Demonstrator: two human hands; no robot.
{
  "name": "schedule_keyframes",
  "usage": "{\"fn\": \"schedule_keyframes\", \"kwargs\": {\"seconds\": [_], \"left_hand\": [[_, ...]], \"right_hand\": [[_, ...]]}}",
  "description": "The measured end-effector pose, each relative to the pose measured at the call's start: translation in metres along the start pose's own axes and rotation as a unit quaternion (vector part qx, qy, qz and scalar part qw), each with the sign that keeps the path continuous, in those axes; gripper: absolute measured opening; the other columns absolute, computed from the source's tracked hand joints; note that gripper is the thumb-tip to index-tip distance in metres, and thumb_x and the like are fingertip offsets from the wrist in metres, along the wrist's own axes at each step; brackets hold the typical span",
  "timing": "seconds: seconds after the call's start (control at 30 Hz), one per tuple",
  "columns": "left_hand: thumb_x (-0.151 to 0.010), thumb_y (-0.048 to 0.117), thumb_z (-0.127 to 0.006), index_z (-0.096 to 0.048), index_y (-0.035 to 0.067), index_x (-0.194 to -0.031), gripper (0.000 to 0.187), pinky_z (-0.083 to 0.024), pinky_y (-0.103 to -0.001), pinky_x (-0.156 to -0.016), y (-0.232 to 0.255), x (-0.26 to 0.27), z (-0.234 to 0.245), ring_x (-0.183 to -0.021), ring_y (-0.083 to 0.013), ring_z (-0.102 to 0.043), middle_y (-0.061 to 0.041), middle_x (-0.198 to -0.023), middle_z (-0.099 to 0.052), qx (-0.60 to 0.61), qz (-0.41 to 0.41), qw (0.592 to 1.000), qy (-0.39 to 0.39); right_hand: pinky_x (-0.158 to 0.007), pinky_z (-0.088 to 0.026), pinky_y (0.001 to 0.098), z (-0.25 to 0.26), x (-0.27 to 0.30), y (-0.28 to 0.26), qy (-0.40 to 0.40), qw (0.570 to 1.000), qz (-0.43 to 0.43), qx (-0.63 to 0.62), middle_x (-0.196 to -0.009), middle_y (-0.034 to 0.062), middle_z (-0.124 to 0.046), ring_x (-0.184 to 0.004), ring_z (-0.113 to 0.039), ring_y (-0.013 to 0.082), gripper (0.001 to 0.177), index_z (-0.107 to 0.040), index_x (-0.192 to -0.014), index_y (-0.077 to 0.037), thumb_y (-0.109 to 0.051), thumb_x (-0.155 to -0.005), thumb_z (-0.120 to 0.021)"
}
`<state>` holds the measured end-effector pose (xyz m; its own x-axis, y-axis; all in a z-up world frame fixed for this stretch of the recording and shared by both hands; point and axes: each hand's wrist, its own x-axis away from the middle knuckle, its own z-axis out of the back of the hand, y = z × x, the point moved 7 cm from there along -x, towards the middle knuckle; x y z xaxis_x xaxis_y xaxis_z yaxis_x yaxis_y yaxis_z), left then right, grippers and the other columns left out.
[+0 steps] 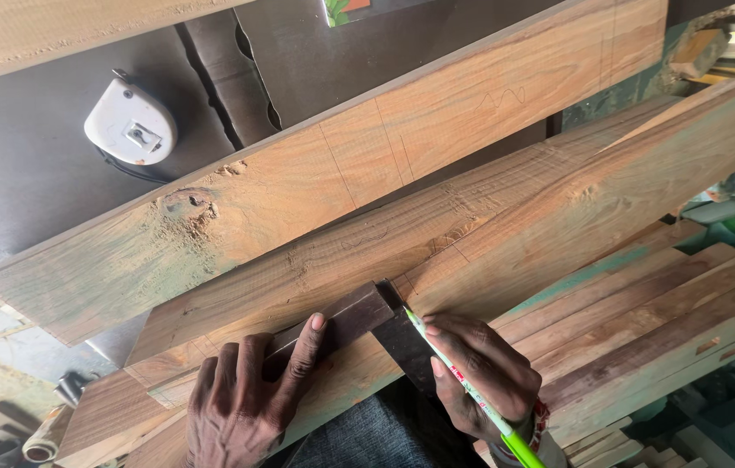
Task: The person uses a try square and a green marker to draw straight lines on several wooden planks. They repeatedly position the square on the wood and draw along its edge to create measurement marks.
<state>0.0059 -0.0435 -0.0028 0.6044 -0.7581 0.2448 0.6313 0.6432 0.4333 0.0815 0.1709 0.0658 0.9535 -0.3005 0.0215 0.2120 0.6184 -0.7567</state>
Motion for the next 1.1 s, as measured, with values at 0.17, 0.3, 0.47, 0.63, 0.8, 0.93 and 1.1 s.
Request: {"fn": "schedule_keyframes", "kwargs": {"seconds": [0.17,0.3,0.47,0.63,0.8,0.93,1.1], "left_hand": [[-0.091,0.017,-0.066,-0.041,0.034,-0.152,0.068,-0.058,-0.035,-0.057,0.000,0.001,-0.003,-0.069,-0.0154,-0.063,-0.004,-0.085,-0.061,-0.008,-0.005,1.000,-0.003],[-0.090,0.026,-0.068,-0.041,0.034,-0.151,0.067,-0.057,-0.035,-0.055,0.000,0.001,-0.002,-0.068,-0.0160,-0.063,-0.005,-0.086,-0.061,-0.003,-0.005,1.000,0.004],[-0.090,0.023,-0.068,-0.040,0.034,-0.152,0.069,-0.058,-0.034,-0.056,0.001,0.001,-0.003,-0.069,-0.0161,-0.063,-0.005,-0.087,-0.061,-0.009,-0.007,1.000,-0.007],[-0.089,0.025,-0.069,-0.039,0.033,-0.152,0.071,-0.058,-0.036,-0.055,0.000,0.001,-0.003,-0.069,-0.0173,-0.063,-0.006,-0.087,-0.062,0.002,-0.007,1.000,-0.020],[-0.088,0.020,-0.069,-0.039,0.033,-0.152,0.072,-0.058,-0.036,-0.057,0.000,0.001,-0.002,-0.071,-0.0172,-0.064,-0.006,-0.090,-0.063,-0.003,-0.007,1.000,-0.012],[-0.089,0.021,-0.069,-0.041,0.032,-0.152,0.070,-0.058,-0.035,-0.057,0.000,0.001,-0.003,-0.069,-0.0165,-0.063,-0.006,-0.088,-0.062,-0.001,-0.012,1.000,-0.013],[-0.090,0.027,-0.069,-0.042,0.032,-0.152,0.068,-0.056,-0.036,-0.055,0.000,0.000,0.000,-0.068,-0.0161,-0.062,-0.005,-0.086,-0.062,0.002,-0.008,1.000,-0.015]], "right_hand": [[-0.091,-0.063,0.0371,0.000,0.009,0.007,0.009,1.000,0.002,-0.013,-0.113,0.0185,-0.074,-0.109,-0.076,0.0307,0.026,-0.068,-0.121,0.002,-0.005,-0.097,-0.066],[-0.091,-0.063,0.0371,-0.001,0.011,0.008,0.004,1.000,0.003,0.001,-0.113,0.0183,-0.074,-0.109,-0.076,0.0307,0.025,-0.069,-0.120,0.000,-0.005,-0.096,-0.067],[-0.091,-0.067,0.0360,-0.002,0.011,0.007,-0.003,1.000,0.000,0.014,-0.112,0.0176,-0.074,-0.108,-0.076,0.0298,0.025,-0.069,-0.120,0.001,-0.004,-0.095,-0.068],[-0.089,-0.068,0.0344,-0.001,0.011,0.007,-0.005,1.000,-0.007,0.025,-0.111,0.0165,-0.075,-0.107,-0.077,0.0287,0.026,-0.069,-0.120,0.000,-0.002,-0.094,-0.069],[-0.089,-0.064,0.0353,-0.002,0.012,0.006,-0.025,0.999,0.018,0.029,-0.112,0.0185,-0.074,-0.107,-0.076,0.0299,0.029,-0.068,-0.121,0.001,0.000,-0.093,-0.069],[-0.083,-0.065,0.0333,0.008,0.014,-0.002,-0.056,0.998,-0.004,0.027,-0.111,0.0200,-0.074,-0.103,-0.077,0.0287,0.028,-0.067,-0.122,0.002,0.000,-0.094,-0.065],[-0.056,-0.060,0.0271,0.008,0.013,0.000,-0.150,0.984,-0.083,0.050,-0.091,0.0161,-0.074,-0.074,-0.076,0.0182,0.022,-0.072,-0.111,0.003,-0.004,-0.091,-0.067]]}}
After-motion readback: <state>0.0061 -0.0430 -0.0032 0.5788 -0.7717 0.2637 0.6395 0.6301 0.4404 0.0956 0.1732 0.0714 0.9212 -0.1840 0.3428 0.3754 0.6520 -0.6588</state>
